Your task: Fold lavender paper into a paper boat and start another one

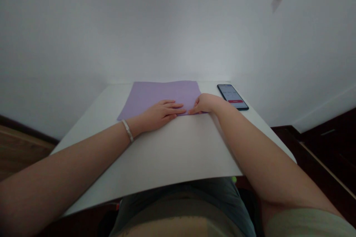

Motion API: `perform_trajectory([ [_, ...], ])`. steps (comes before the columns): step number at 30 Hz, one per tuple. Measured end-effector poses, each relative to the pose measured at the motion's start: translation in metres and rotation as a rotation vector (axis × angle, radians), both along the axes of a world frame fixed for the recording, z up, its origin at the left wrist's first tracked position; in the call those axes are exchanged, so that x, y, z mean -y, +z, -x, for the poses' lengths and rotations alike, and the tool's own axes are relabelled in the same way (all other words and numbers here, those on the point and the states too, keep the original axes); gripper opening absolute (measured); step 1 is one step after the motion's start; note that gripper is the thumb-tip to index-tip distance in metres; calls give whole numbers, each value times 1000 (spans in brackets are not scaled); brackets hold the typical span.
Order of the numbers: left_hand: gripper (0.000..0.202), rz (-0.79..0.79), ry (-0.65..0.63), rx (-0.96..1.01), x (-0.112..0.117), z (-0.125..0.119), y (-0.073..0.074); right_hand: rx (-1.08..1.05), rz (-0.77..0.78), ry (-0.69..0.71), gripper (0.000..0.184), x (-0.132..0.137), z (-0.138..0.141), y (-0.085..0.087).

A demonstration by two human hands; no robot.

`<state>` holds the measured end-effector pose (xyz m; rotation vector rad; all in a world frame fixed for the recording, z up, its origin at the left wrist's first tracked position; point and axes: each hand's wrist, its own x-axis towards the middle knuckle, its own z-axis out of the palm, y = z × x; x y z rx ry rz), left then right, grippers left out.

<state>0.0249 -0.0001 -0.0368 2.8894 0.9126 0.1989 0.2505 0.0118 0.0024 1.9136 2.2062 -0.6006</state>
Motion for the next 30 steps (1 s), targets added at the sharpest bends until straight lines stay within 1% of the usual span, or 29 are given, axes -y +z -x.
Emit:
perform_trajectory([
  [2,40,3,-23,-3,-2,2,-3,-40,41,19,34,-6,-6,-3],
  [4,40,14,-50,-3,-5,4,-6,-90,50,15,30,-9,-12,-6],
  [8,40,49,-63,11,-8,9,-8,-212,80,7,21,-7,-20,-9],
  [10,40,62,-57,12,-8,10,-7,-244,70,8,16,-5,-22,-9],
  [12,40,63,-55,17,-7,11,-7,-257,35,2,14,-3,-21,-7],
  [15,40,60,-63,24,-6,10,-6,-284,-71,-25,18,5,-13,-3],
  [16,40,62,-63,22,-6,9,-5,-309,-111,-16,18,8,-8,-2],
  [19,41,81,-41,33,-5,8,-4,-384,-195,89,15,19,11,-1],
  [22,40,115,22,105,-4,7,-4,-373,-260,99,9,26,24,-6],
  [24,37,145,56,147,-3,7,-4,-367,-261,93,7,26,26,-10],
  [26,35,176,59,161,-2,8,-3,-387,-245,92,6,24,25,-15],
  [30,35,217,93,161,-1,11,-3,-373,-289,106,18,23,21,-21],
])
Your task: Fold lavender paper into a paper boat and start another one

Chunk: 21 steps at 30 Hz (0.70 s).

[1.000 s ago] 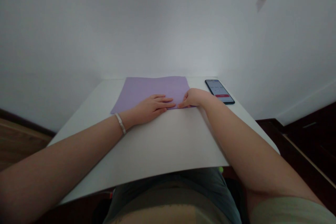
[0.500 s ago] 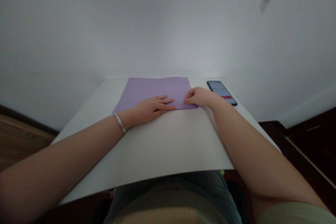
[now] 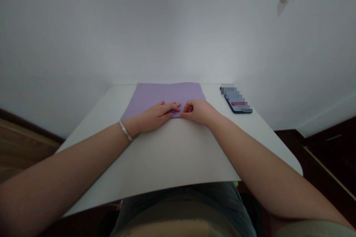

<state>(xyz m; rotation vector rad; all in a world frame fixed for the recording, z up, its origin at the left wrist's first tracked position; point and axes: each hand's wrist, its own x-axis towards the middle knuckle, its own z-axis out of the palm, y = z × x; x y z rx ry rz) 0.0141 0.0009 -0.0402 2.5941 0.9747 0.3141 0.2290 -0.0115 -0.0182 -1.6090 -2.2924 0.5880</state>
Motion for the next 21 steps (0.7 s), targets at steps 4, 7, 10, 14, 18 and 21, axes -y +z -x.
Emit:
perform_trajectory([
  [4,42,-32,22,-41,0,0,-2,95,-51,-34,30,3,6,0],
  [7,44,-74,20,-76,0,-2,-3,176,-67,-101,44,4,15,0],
  [10,44,-120,14,-69,0,-3,-2,253,-80,-147,52,5,23,0],
  [14,42,-173,-34,-20,-1,-3,-2,268,-49,-114,52,2,26,2],
  [18,44,-149,-34,-56,-2,-2,-3,232,21,-84,47,-5,20,2],
  [21,49,-121,-22,-169,-3,1,-4,203,50,-76,44,-10,15,1],
])
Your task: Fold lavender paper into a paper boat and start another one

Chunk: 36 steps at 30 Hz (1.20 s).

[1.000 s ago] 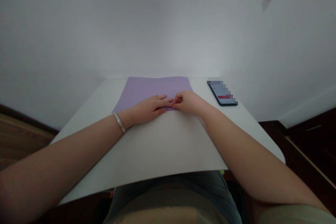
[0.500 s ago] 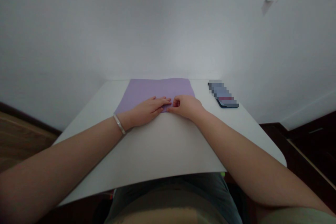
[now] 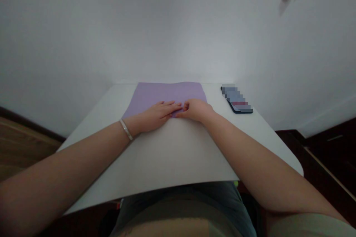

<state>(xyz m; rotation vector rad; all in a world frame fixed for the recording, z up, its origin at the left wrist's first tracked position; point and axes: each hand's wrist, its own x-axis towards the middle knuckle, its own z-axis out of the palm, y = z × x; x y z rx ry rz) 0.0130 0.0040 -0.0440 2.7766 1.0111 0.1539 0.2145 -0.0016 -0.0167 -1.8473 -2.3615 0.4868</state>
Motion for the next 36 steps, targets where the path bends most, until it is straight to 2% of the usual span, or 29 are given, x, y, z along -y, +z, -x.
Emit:
perform_trajectory([
  [7,54,24,50,-159,2,8,8,-2,111,-59,37,-2,-16,4],
  [12,56,87,81,-192,3,12,14,-5,152,-57,34,-3,-29,7],
  [22,54,118,63,-240,-11,32,9,-36,163,-88,30,-7,-55,-4],
  [28,53,132,82,-171,-13,30,7,-62,201,-37,28,-10,-65,-10],
  [31,47,64,118,-163,-5,24,10,-71,181,-6,29,-8,-64,-9],
  [36,48,-252,98,-101,21,7,24,-52,61,-9,32,1,-52,2],
])
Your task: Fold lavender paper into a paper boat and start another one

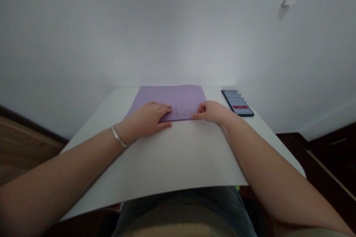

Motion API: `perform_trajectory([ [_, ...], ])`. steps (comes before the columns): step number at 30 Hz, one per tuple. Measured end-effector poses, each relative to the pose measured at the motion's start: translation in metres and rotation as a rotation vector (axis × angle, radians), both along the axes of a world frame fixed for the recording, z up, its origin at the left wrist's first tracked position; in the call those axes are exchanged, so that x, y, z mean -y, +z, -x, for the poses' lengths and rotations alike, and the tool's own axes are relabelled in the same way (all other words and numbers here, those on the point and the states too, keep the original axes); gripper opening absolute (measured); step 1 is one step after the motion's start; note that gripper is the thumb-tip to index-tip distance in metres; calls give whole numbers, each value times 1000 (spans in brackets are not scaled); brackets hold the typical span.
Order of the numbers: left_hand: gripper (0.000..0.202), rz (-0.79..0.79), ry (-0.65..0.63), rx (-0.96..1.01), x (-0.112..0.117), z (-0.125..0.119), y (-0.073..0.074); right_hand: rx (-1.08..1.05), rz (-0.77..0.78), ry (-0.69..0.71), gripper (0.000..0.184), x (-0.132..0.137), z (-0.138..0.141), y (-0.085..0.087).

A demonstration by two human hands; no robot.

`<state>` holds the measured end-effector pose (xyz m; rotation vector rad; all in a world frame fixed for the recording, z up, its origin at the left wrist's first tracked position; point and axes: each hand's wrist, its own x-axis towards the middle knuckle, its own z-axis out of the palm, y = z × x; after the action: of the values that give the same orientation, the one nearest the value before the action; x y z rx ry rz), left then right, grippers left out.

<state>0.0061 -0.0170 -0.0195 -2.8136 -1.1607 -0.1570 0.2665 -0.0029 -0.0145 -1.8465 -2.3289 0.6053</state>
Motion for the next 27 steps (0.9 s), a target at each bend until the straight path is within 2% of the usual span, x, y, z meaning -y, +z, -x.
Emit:
perform_trajectory([
  [4,29,-163,4,-11,10,-9,6,39,-170,73,29,7,12,7],
  [7,27,-213,21,1,10,-10,6,-9,-268,78,30,11,19,7],
  [11,34,-248,109,31,8,-9,9,-332,-259,-48,37,15,27,6],
  [14,35,-250,154,65,9,-10,12,-548,-191,-83,37,17,34,3],
  [18,31,-143,184,171,13,-13,15,-676,-133,-52,53,17,46,-6],
  [21,25,-1,134,321,15,-14,12,-694,-148,8,62,16,50,-14],
  [24,18,79,43,505,13,-15,6,-704,-148,48,60,16,51,-18],
  [27,16,188,-17,606,9,-15,1,-735,-139,67,56,17,53,-17],
])
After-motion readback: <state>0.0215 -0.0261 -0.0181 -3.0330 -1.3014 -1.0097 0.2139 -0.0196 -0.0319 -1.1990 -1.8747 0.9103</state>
